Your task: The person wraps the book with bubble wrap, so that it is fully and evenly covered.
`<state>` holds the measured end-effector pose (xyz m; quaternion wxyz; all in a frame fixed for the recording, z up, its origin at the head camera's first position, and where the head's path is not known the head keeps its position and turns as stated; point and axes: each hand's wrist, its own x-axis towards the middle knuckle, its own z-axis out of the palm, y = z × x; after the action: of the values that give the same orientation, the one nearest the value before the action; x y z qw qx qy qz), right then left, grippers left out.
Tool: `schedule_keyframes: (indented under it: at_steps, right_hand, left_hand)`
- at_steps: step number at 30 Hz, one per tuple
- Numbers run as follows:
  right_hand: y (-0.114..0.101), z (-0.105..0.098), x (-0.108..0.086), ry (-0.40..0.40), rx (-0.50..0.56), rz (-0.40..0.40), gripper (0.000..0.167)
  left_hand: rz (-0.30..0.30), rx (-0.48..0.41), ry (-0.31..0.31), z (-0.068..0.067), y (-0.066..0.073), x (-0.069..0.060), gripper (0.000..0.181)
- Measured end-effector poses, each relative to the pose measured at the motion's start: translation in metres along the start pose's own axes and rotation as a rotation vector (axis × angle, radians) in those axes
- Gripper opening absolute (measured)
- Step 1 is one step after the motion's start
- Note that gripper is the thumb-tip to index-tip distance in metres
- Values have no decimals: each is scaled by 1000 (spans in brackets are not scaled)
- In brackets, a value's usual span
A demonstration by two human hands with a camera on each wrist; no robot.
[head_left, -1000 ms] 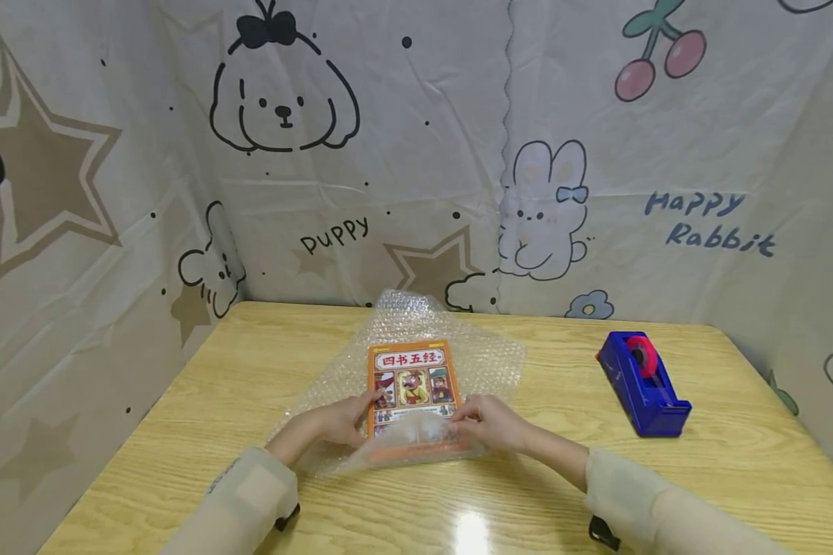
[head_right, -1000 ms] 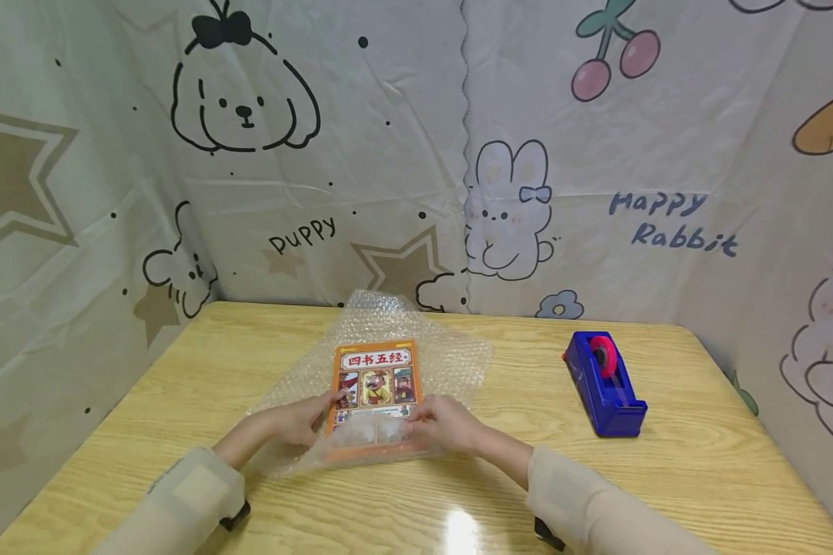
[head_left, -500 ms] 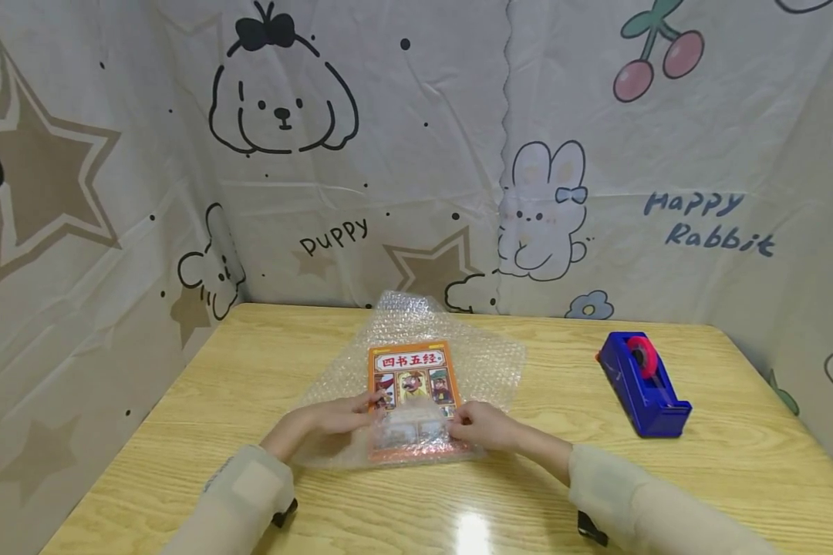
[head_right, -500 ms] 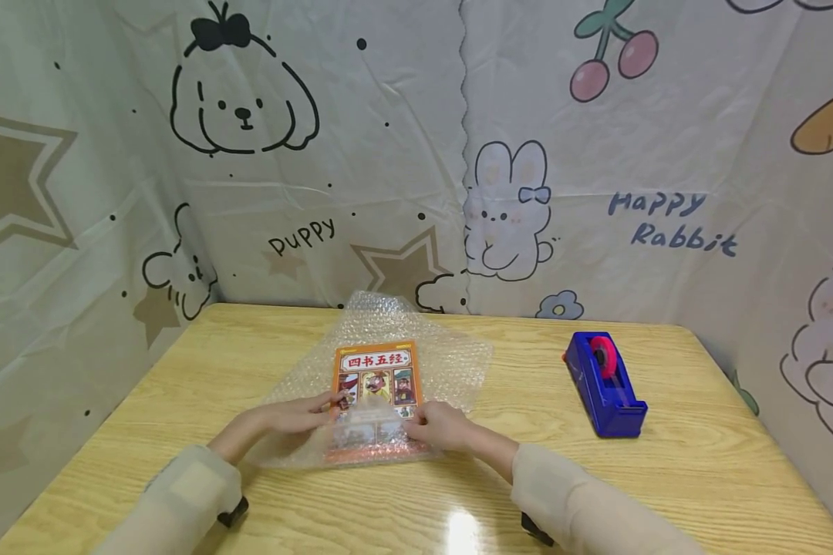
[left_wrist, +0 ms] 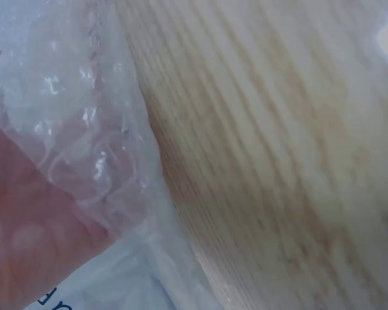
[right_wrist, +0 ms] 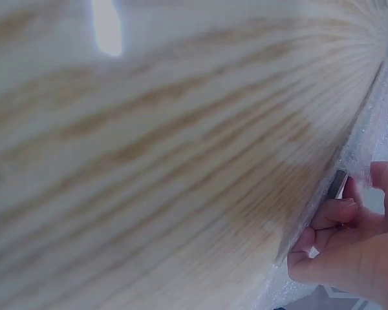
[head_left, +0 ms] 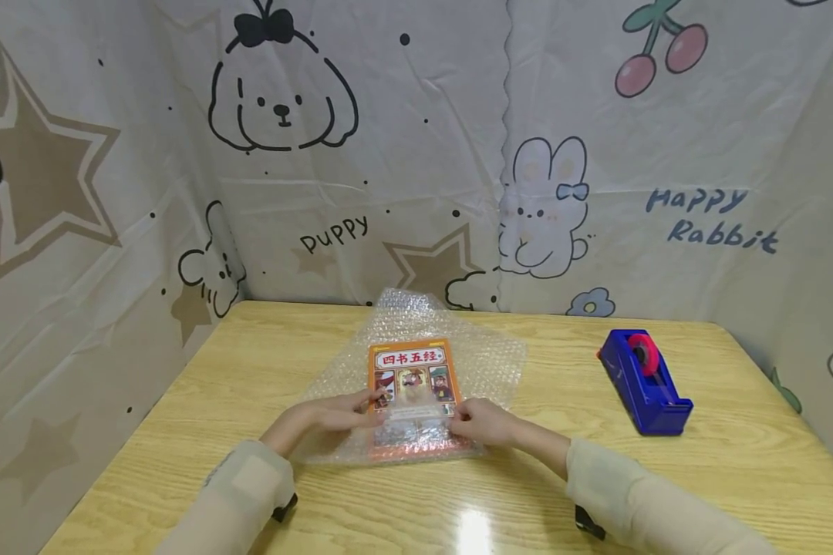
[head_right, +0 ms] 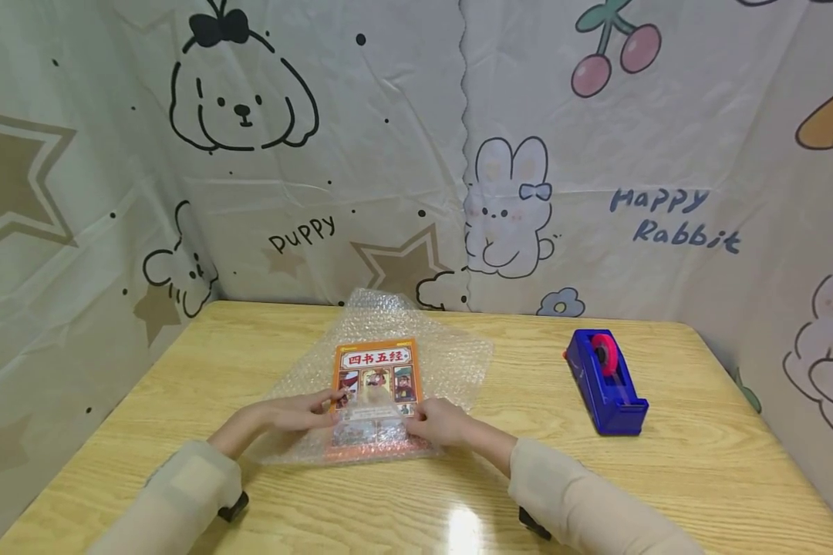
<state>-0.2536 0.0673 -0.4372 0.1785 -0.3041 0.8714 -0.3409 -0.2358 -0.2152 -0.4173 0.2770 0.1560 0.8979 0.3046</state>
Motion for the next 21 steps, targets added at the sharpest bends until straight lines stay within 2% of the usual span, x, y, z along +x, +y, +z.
schedule_keyframes:
  at_steps: [9,10,12,16,19,21]
  right_hand:
    - [3,-3,-1,-7,-9,-34,15]
    - [4,-3,-1,-7,-11,-43,15]
    - [6,-5,-1,-10,-38,-74,27]
    - [11,-7,-4,-16,-233,-187,54]
    - [15,-10,-5,-42,-380,-261,58]
    - [17,-11,-5,-62,-438,-294,58]
  left_hand:
    - [28,12,11,1,1,3,75]
    - [31,18,12,2,0,3,75]
    - [32,25,16,2,1,3,76]
    - [24,15,10,3,0,4,77]
    - [16,5,8,4,0,4,76]
    - [10,0,11,4,1,4,76]
